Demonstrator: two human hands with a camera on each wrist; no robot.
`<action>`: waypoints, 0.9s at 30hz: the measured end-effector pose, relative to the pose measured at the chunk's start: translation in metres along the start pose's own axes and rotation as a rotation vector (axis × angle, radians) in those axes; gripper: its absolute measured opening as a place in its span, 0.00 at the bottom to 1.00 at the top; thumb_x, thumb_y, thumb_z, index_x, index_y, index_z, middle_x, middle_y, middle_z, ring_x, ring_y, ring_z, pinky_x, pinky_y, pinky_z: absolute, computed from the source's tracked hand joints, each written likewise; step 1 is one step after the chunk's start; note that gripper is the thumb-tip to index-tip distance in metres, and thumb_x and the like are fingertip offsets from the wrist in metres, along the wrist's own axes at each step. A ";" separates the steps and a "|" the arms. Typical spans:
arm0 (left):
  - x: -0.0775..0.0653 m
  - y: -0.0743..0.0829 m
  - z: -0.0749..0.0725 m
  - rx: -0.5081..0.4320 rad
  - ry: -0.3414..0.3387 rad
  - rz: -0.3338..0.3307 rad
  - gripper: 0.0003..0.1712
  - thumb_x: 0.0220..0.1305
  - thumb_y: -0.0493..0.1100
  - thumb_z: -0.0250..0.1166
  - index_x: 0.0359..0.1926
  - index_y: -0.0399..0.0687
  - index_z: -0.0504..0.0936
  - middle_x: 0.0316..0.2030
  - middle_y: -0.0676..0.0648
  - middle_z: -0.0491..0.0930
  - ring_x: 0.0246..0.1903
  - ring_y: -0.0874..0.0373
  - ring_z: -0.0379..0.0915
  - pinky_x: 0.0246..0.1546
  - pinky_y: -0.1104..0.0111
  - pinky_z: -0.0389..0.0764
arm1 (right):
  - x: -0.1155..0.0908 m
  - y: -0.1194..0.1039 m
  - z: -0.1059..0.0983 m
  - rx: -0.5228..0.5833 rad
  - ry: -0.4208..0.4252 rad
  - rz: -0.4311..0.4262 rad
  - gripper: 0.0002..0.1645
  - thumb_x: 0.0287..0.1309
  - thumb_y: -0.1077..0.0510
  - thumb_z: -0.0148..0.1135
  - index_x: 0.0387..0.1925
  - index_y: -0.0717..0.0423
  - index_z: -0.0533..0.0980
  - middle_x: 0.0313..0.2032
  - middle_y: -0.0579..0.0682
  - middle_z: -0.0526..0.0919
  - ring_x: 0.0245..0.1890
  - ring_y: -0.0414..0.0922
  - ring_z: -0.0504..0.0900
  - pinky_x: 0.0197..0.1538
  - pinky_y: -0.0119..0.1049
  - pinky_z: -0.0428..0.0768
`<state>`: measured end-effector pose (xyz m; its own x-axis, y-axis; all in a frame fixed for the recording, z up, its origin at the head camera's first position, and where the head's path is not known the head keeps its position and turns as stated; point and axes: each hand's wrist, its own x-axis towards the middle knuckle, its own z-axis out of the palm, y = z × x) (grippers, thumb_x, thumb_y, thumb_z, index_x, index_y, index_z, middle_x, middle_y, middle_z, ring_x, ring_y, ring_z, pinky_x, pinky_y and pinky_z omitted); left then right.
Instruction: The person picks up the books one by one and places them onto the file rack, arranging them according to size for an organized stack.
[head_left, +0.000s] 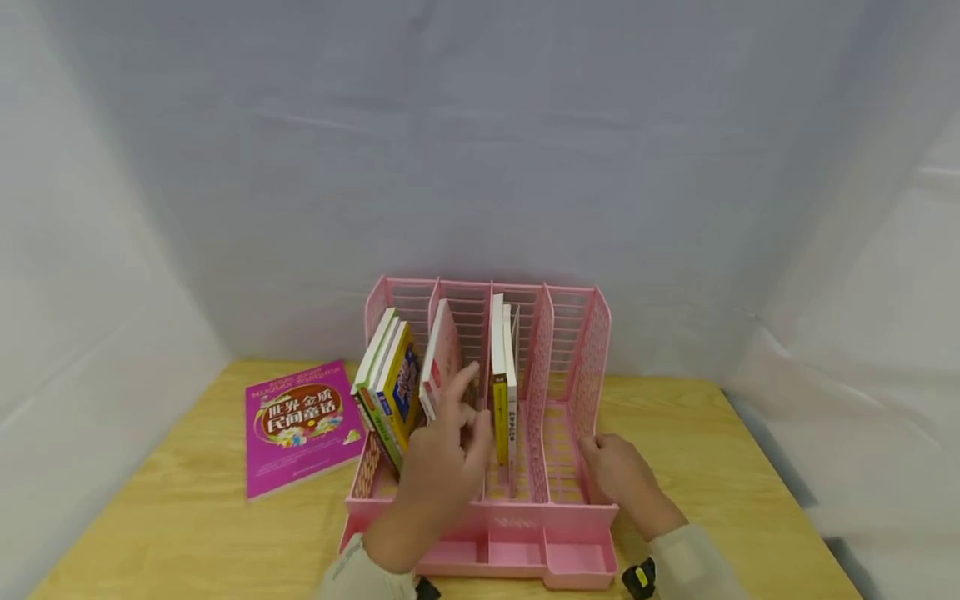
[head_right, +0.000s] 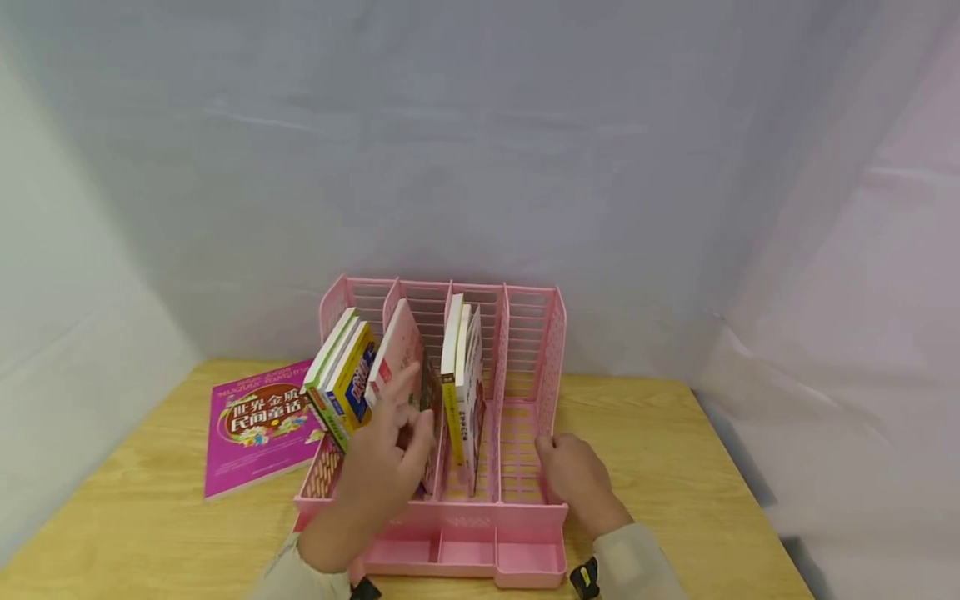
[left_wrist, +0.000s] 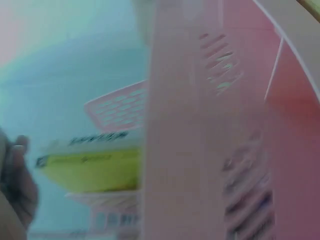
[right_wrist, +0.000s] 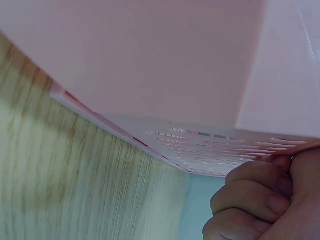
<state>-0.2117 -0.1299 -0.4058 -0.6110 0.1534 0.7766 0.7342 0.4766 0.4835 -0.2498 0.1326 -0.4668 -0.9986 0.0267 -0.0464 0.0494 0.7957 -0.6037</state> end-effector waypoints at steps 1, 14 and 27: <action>-0.002 -0.002 -0.009 -0.026 0.060 0.070 0.27 0.74 0.34 0.56 0.71 0.36 0.65 0.21 0.59 0.69 0.13 0.76 0.51 0.11 0.82 0.56 | 0.000 0.000 0.000 0.001 -0.002 -0.002 0.31 0.81 0.45 0.38 0.21 0.54 0.69 0.25 0.53 0.73 0.26 0.48 0.70 0.33 0.40 0.68; -0.024 -0.101 -0.153 0.395 0.280 -0.138 0.16 0.66 0.34 0.60 0.50 0.25 0.77 0.40 0.31 0.78 0.43 0.37 0.69 0.52 0.54 0.67 | 0.004 0.000 -0.001 -0.123 0.009 -0.015 0.31 0.79 0.45 0.39 0.20 0.53 0.70 0.25 0.52 0.76 0.26 0.48 0.71 0.29 0.42 0.68; -0.064 -0.176 -0.210 0.669 -0.564 -0.999 0.68 0.68 0.82 0.40 0.58 0.09 0.65 0.51 0.12 0.63 0.52 0.16 0.62 0.47 0.33 0.74 | 0.004 0.000 0.000 -0.102 0.002 -0.007 0.31 0.79 0.44 0.39 0.20 0.53 0.70 0.24 0.52 0.77 0.26 0.48 0.73 0.31 0.43 0.70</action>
<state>-0.2393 -0.4050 -0.4560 -0.9570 -0.2509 -0.1454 -0.2859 0.9006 0.3275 -0.2542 0.1327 -0.4672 -0.9989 0.0223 -0.0413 0.0405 0.8533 -0.5198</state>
